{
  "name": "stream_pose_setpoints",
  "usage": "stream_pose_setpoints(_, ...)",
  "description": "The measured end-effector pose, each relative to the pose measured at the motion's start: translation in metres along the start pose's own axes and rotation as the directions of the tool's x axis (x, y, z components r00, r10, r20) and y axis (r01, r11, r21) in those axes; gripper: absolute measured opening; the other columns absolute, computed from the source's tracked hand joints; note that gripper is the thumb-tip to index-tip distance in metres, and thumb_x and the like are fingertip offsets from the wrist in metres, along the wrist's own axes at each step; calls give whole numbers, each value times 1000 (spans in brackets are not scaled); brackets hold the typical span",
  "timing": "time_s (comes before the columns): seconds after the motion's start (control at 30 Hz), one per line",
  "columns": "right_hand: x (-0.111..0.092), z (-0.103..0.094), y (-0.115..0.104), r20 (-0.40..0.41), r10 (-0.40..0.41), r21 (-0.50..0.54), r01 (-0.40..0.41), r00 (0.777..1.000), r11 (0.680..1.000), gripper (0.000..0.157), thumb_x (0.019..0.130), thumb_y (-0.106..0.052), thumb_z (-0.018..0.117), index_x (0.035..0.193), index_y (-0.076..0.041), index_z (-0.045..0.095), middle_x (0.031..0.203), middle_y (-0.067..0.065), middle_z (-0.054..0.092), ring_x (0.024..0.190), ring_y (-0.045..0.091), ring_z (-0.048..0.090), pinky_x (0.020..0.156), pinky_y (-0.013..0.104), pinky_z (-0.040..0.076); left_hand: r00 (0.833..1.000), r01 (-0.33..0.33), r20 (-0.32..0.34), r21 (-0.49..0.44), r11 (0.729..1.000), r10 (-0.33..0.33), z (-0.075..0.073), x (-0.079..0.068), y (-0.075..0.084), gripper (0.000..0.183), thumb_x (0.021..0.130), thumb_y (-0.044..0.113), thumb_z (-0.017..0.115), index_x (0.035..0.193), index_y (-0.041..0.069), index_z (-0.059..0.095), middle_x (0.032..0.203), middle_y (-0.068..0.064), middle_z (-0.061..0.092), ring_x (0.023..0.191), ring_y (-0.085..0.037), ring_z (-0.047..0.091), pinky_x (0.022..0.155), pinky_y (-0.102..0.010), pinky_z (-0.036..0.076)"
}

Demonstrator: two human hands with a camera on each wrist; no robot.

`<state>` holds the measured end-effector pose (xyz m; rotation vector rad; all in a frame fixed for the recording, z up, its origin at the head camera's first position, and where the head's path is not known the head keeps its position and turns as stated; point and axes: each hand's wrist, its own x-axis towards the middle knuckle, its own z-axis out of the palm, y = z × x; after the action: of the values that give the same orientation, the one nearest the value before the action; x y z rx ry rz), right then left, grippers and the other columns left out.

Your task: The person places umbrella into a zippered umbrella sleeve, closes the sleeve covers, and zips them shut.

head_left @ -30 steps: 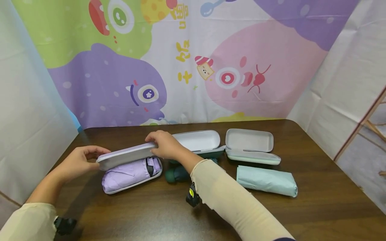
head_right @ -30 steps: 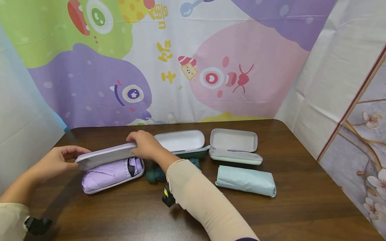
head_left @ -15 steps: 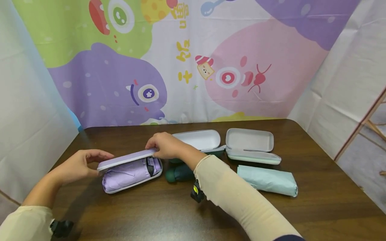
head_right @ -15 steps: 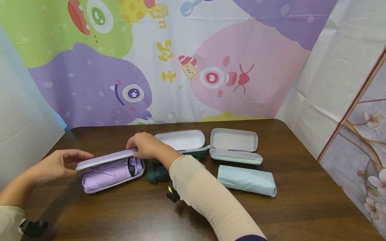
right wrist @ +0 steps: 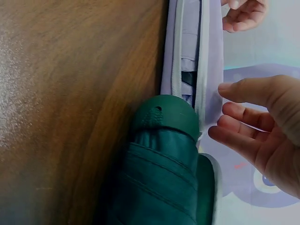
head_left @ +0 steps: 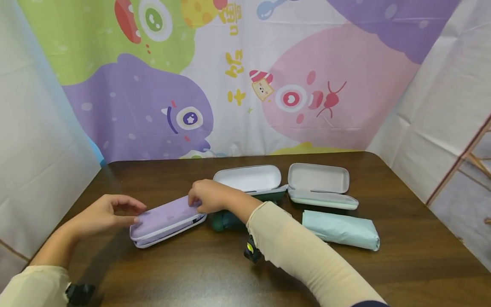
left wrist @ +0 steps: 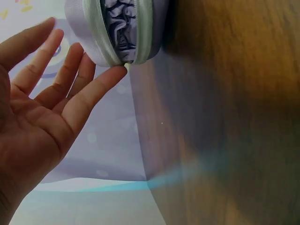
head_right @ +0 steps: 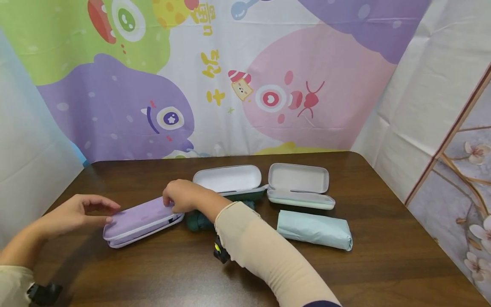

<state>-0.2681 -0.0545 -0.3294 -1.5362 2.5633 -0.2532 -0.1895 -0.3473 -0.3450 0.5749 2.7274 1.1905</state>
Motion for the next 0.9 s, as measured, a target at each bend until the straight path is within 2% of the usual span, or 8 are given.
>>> stream_pose_setpoints(0.1, 0, 3, 0, 11, 10, 10, -11, 1000, 1000, 21, 85, -7, 70, 106, -8, 74, 104, 3, 67, 100, 14, 59, 88, 21, 45, 1000, -23, -15, 100, 995, 24, 3, 2, -1, 32, 77, 16, 83, 106, 7, 71, 100, -1, 71, 90, -8, 63, 75, -26, 52)
stream_pose_setpoints(0.2, 0, 5, -1, 13, 12, 18, -13, 1000, 1000, 20, 85, -6, 71, 105, -8, 73, 104, 3, 67, 100, 14, 59, 88, 20, 45, 999, -33, -16, 159, 987, 36, 5, 4, 0, 36, 73, 18, 87, 104, 8, 72, 99, 1, 71, 90, -8, 62, 77, -28, 52)
stream_pose_setpoints(0.57, -1, 14, -1, -32, 2, -16, -2, 999, 1000, 18, 84, -5, 72, 101, -10, 71, 99, 2, 60, 93, 13, 55, 83, 20, 44, 999, -28, -13, 267, 963, 33, 10, 8, 7, 41, 65, 24, 91, 100, 12, 73, 93, 6, 66, 87, -10, 57, 78, -33, 50)
stream_pose_setpoints(0.7, -2, 15, -3, -41, 5, -37, -6, 999, 999, 19, 83, -5, 72, 101, -10, 72, 99, 2, 60, 92, 13, 56, 83, 21, 44, 1000, 18, -3, 253, 967, -18, 11, 6, 6, 45, 67, 27, 90, 105, 11, 72, 98, 1, 66, 92, -16, 57, 80, -39, 48)
stream_pose_setpoints(0.77, -3, 14, -3, -42, 7, -49, -9, 999, 999, 19, 83, -6, 72, 102, -11, 72, 99, 2, 61, 92, 13, 56, 84, 21, 44, 999, 43, 22, 222, 974, -49, 11, 4, 5, 48, 70, 27, 87, 110, 7, 69, 104, -3, 67, 96, -20, 59, 80, -39, 49)
stream_pose_setpoints(0.9, -7, 14, -2, -54, 8, -63, -11, 999, 998, 17, 85, -9, 71, 103, -11, 73, 101, 2, 62, 94, 12, 57, 84, 21, 45, 987, 115, 110, 59, 992, -121, 11, 0, 3, 51, 81, 20, 79, 122, -5, 58, 116, -17, 63, 100, -28, 61, 72, -38, 54)
